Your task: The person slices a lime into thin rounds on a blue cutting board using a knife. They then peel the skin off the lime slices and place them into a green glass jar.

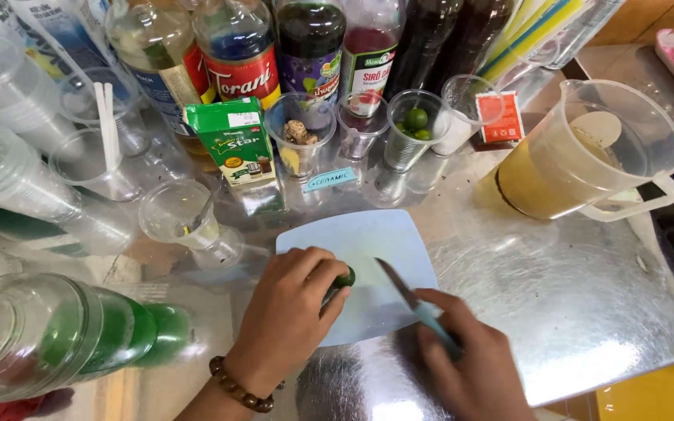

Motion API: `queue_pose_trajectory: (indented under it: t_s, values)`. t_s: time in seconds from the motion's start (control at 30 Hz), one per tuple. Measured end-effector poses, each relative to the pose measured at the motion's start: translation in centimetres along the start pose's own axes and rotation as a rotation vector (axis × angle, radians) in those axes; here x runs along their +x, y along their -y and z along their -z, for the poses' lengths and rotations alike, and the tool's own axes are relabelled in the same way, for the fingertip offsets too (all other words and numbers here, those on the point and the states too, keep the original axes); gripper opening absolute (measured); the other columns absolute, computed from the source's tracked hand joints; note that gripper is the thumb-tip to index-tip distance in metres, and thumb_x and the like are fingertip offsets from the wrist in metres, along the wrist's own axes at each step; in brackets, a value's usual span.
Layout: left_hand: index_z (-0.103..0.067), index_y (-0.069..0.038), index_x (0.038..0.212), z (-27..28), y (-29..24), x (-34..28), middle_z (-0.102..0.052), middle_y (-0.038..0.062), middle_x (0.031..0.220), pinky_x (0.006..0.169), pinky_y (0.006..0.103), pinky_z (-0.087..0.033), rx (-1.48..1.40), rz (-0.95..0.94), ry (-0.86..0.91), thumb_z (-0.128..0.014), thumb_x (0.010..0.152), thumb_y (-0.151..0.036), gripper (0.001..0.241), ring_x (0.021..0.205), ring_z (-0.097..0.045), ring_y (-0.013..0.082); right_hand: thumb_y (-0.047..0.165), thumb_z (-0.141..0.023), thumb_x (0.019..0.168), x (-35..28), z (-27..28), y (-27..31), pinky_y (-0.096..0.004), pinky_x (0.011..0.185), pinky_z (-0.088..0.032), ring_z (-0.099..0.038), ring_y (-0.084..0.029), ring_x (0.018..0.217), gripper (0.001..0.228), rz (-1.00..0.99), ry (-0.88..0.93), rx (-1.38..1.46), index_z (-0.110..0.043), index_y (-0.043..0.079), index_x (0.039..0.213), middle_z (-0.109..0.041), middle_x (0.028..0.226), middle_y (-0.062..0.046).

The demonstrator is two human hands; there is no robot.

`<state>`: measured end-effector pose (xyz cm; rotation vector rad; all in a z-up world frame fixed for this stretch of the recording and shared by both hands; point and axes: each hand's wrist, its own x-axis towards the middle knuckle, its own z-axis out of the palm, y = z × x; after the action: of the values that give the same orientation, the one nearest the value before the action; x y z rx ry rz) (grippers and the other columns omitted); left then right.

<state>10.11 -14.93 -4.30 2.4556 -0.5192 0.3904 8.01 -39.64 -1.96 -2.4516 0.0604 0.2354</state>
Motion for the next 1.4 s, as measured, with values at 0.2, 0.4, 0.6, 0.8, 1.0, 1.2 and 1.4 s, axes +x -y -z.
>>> queue_pose_trajectory:
  t_s: [0.2, 0.4, 0.6, 0.8, 1.0, 1.2, 1.4]
  values:
    - [-0.07, -0.009, 0.105, -0.5, 0.2, -0.3, -0.066, 0.005, 0.106, 0.09, 0.0383, -0.053, -0.037, -0.003, -0.053, -0.079, 0.088, -0.014, 0.02, 0.096, -0.064, 0.0231, 0.03, -0.062, 0.088, -0.2, -2.5, 0.0, -0.038, 0.063, -0.058, -0.077, -0.024, 0.071, 0.042, 0.421, -0.091, -0.156, -0.068, 0.031, 0.129, -0.084, 0.093, 0.001]
    - [-0.057, -0.01, 0.113, -0.7, 0.3, -0.6, -0.069, 0.005, 0.101, 0.083, 0.0319, -0.056, -0.113, 0.095, -0.09, -0.086, 0.082, -0.015, 0.043, 0.092, -0.067, 0.0198, 0.032, -0.065, 0.084, -0.5, -2.4, 1.0, -0.029, 0.061, -0.055, -0.077, -0.022, 0.06, 0.042, 0.17, 0.027, -0.015, -0.074, 0.04, 0.125, -0.085, 0.078, -0.003]
    - [-0.053, -0.01, 0.127, -0.9, 0.8, -0.7, -0.071, 0.006, 0.103, 0.087, 0.0326, -0.059, -0.188, 0.185, -0.038, -0.09, 0.077, -0.016, 0.063, 0.097, -0.07, 0.0197, 0.029, -0.068, 0.082, 0.3, -2.9, -1.4, -0.034, 0.074, -0.053, -0.062, -0.026, 0.074, 0.046, 0.258, 0.005, -0.076, -0.074, 0.038, 0.126, -0.087, 0.091, 0.005]
    - [-0.052, -0.012, 0.128, -0.7, 0.9, -0.6, -0.071, 0.003, 0.103, 0.085, 0.0326, -0.058, -0.176, 0.155, -0.021, -0.088, 0.081, -0.019, 0.06, 0.093, -0.069, 0.0191, 0.022, -0.069, 0.085, 1.2, -2.2, -2.3, -0.031, 0.084, -0.047, -0.066, -0.02, 0.082, 0.044, 0.383, -0.002, -0.071, -0.074, 0.032, 0.128, -0.086, 0.104, 0.011]
    - [-0.054, -0.012, 0.129, -0.4, 1.1, -0.4, -0.072, 0.006, 0.105, 0.087, 0.0337, -0.058, -0.228, 0.188, 0.017, -0.085, 0.084, -0.021, 0.055, 0.098, -0.07, 0.0201, 0.018, -0.068, 0.085, 1.7, -2.4, -1.9, -0.031, 0.078, -0.047, -0.06, -0.019, 0.072, 0.045, 0.427, 0.0, -0.072, -0.074, 0.03, 0.128, -0.083, 0.093, 0.009]
    - [-0.051, -0.012, 0.133, -0.2, 1.4, -0.1, -0.07, 0.006, 0.105, 0.081, 0.0346, -0.058, -0.201, 0.174, 0.081, -0.085, 0.084, -0.02, 0.061, 0.097, -0.068, 0.0212, 0.017, -0.07, 0.082, 2.3, -1.9, -1.3, -0.033, 0.08, -0.051, -0.069, -0.019, 0.078, 0.045, 0.427, -0.017, -0.085, -0.076, 0.032, 0.124, -0.085, 0.11, 0.005]
    - [-0.05, -0.012, 0.134, 0.0, 1.4, 0.1, -0.07, 0.005, 0.107, 0.082, 0.0328, -0.059, -0.231, 0.195, 0.102, -0.085, 0.084, -0.021, 0.062, 0.097, -0.068, 0.02, 0.022, -0.067, 0.084, 2.3, -1.2, -0.8, -0.034, 0.077, -0.05, -0.067, -0.02, 0.074, 0.043, 0.404, 0.012, -0.101, -0.077, 0.034, 0.124, -0.084, 0.119, 0.008]
